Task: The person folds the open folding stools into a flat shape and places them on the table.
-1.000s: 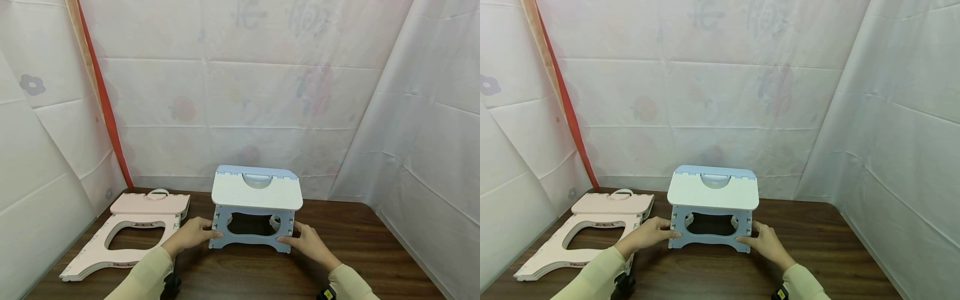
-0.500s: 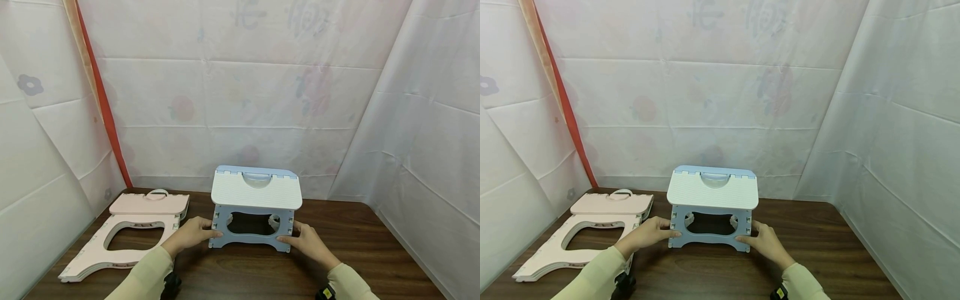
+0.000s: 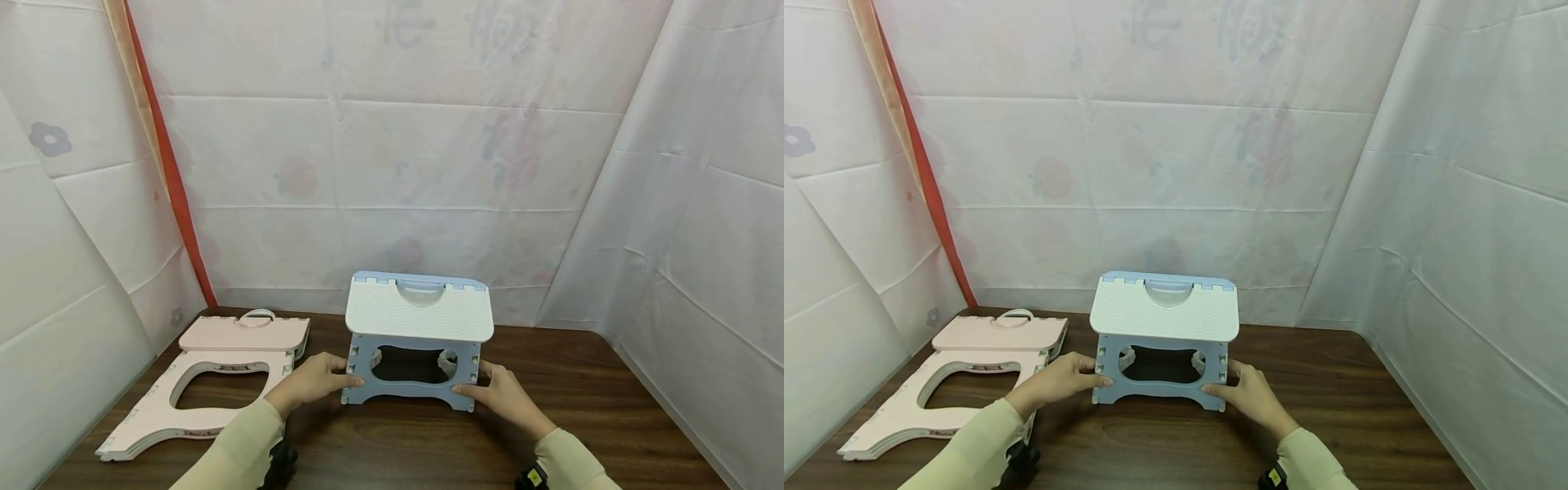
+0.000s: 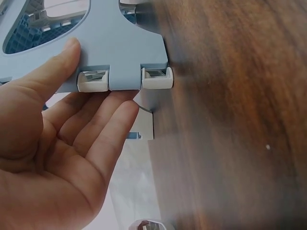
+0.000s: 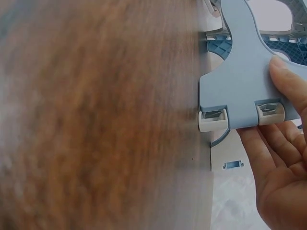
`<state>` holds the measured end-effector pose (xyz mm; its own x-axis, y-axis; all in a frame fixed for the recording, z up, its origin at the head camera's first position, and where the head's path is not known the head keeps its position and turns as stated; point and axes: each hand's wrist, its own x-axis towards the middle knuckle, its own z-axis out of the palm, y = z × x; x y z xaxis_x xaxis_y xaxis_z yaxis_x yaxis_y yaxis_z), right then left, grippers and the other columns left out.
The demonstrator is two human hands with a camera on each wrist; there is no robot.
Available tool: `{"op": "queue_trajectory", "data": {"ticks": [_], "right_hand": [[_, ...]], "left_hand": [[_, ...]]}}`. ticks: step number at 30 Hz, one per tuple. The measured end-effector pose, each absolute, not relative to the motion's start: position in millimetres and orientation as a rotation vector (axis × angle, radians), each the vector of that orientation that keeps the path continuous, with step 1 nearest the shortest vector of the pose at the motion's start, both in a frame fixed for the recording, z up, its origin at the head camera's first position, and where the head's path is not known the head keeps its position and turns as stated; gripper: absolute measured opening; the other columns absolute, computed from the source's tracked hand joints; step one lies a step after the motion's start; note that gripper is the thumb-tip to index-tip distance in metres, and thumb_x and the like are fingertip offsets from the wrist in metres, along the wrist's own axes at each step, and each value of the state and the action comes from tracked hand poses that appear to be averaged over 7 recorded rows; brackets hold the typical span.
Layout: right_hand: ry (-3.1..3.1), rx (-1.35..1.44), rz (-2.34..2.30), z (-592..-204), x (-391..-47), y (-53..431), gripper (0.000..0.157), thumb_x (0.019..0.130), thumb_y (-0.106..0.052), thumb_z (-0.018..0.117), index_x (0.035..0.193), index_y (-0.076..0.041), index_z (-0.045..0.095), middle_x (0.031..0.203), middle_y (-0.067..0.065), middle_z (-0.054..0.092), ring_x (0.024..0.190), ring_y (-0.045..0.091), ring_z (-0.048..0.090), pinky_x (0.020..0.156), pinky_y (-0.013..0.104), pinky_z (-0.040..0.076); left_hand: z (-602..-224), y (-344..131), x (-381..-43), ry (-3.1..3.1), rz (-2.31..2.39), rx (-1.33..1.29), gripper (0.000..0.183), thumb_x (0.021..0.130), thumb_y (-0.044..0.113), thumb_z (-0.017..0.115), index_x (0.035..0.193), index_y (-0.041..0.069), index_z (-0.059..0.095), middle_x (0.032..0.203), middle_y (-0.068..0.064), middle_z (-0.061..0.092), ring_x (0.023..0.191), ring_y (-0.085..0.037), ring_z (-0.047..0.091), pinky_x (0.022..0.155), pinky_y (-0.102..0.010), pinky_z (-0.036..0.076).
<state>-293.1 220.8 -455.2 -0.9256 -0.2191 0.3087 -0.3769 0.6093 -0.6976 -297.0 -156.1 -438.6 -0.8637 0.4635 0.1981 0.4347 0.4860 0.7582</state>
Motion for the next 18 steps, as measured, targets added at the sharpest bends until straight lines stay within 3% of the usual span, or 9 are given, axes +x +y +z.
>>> {"op": "queue_trajectory", "data": {"ticks": [3,6,10,18], "right_hand": [[-2.64,0.515,1.22,-455.3,-294.1,221.9,0.076,0.084,-0.04,0.082,0.139,0.005,0.055,0.119,0.01,0.069,0.093,0.012,0.067,0.08,0.038,0.056],[-2.641,0.532,1.229,-455.6,-295.5,222.6,0.073,0.084,-0.04,0.082,0.137,0.002,0.057,0.115,0.008,0.071,0.092,0.011,0.067,0.078,0.035,0.055],[-2.643,0.548,1.248,-455.6,-297.8,223.2,0.069,0.084,-0.039,0.082,0.136,0.001,0.059,0.11,0.004,0.072,0.09,0.011,0.068,0.078,0.033,0.055],[-2.647,0.593,1.281,-454.1,-298.1,224.7,0.055,0.086,-0.037,0.081,0.126,-0.002,0.065,0.102,0.001,0.073,0.087,0.014,0.068,0.073,0.032,0.054]], "left_hand": [[-438.2,-155.9,-299.2,2.652,1.365,0.799,0.031,0.093,0.035,0.073,0.079,0.007,0.069,0.059,0.006,0.038,0.06,-0.011,0.034,0.057,-0.029,0.034],[-438.9,-156.0,-300.7,2.637,1.378,0.795,0.042,0.092,0.035,0.074,0.067,0.009,0.053,0.057,0.008,0.026,0.054,-0.011,0.021,0.051,-0.028,0.024],[-440.3,-156.8,-302.8,2.627,1.383,0.791,0.05,0.091,0.035,0.075,0.064,0.015,0.038,0.056,0.008,0.024,0.052,-0.011,0.017,0.049,-0.027,0.02],[-439.4,-157.4,-305.7,2.625,1.362,0.804,0.047,0.092,0.036,0.074,0.065,0.015,0.042,0.057,0.008,0.025,0.054,-0.011,0.018,0.05,-0.028,0.022]]}}
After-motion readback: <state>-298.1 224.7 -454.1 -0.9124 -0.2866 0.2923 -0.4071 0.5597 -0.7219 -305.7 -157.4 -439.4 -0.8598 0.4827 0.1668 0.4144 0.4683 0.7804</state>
